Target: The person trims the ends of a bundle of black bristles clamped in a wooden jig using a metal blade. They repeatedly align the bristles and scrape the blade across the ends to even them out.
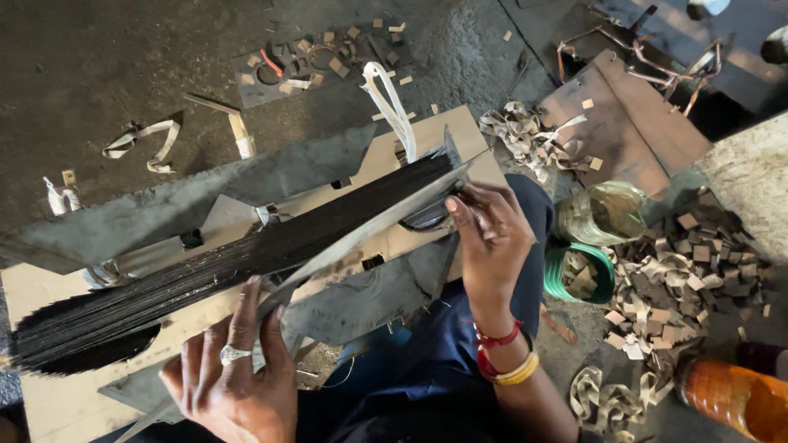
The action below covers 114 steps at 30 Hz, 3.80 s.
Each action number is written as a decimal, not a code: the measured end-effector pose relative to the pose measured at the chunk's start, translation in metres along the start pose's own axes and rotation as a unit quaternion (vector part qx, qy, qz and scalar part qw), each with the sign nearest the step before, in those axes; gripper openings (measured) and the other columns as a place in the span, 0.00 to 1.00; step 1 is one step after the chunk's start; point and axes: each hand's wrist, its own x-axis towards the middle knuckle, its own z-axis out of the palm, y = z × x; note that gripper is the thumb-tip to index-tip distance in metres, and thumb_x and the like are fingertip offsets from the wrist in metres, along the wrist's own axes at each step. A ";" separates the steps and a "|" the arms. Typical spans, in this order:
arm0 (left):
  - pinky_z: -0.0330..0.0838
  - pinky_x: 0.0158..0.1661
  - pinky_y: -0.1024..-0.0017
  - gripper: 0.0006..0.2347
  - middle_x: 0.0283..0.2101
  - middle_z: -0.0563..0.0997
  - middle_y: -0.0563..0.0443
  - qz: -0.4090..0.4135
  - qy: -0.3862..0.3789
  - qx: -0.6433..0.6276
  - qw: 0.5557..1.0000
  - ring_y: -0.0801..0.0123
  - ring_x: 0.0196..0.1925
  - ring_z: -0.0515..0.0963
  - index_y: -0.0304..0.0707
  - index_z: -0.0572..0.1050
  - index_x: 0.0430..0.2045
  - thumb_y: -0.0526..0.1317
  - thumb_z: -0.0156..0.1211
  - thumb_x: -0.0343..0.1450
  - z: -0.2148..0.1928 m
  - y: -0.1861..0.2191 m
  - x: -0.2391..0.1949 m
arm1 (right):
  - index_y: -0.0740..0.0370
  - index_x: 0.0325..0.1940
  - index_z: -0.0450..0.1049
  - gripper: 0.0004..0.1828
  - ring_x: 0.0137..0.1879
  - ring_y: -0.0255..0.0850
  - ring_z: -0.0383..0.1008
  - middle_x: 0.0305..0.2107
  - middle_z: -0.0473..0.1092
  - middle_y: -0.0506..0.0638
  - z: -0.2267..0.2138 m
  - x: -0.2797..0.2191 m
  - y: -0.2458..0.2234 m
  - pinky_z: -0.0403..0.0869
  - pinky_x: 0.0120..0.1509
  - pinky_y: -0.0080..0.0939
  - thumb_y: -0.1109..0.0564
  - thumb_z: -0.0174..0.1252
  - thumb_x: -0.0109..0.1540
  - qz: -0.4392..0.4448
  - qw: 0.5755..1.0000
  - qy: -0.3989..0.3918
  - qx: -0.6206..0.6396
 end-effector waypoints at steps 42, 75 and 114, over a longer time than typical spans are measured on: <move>0.66 0.46 0.58 0.14 0.46 0.79 0.46 0.133 -0.041 -0.079 0.987 0.56 0.46 0.77 0.34 0.78 0.45 0.33 0.68 0.66 -0.007 -0.030 0.044 | 0.72 0.43 0.80 0.13 0.53 0.52 0.74 0.42 0.72 0.57 -0.036 0.055 -0.029 0.75 0.61 0.49 0.79 0.66 0.58 -0.354 0.888 -0.070 -0.285; 0.69 0.42 0.61 0.12 0.44 0.77 0.47 0.114 0.014 -0.175 0.978 0.58 0.45 0.78 0.33 0.77 0.41 0.30 0.66 0.65 0.010 -0.072 0.033 | 0.69 0.45 0.80 0.08 0.53 0.39 0.71 0.42 0.66 0.50 -0.053 0.047 0.027 0.77 0.66 0.40 0.75 0.66 0.64 -0.375 0.866 -0.111 -0.310; 0.77 0.42 0.64 0.10 0.39 0.79 0.48 0.132 0.077 -0.055 0.987 0.58 0.45 0.80 0.34 0.83 0.37 0.28 0.72 0.63 0.001 -0.157 -0.005 | 0.65 0.41 0.82 0.08 0.50 0.39 0.77 0.39 0.72 0.50 -0.014 0.012 0.014 0.80 0.58 0.36 0.74 0.69 0.66 -0.332 0.892 -0.162 -0.262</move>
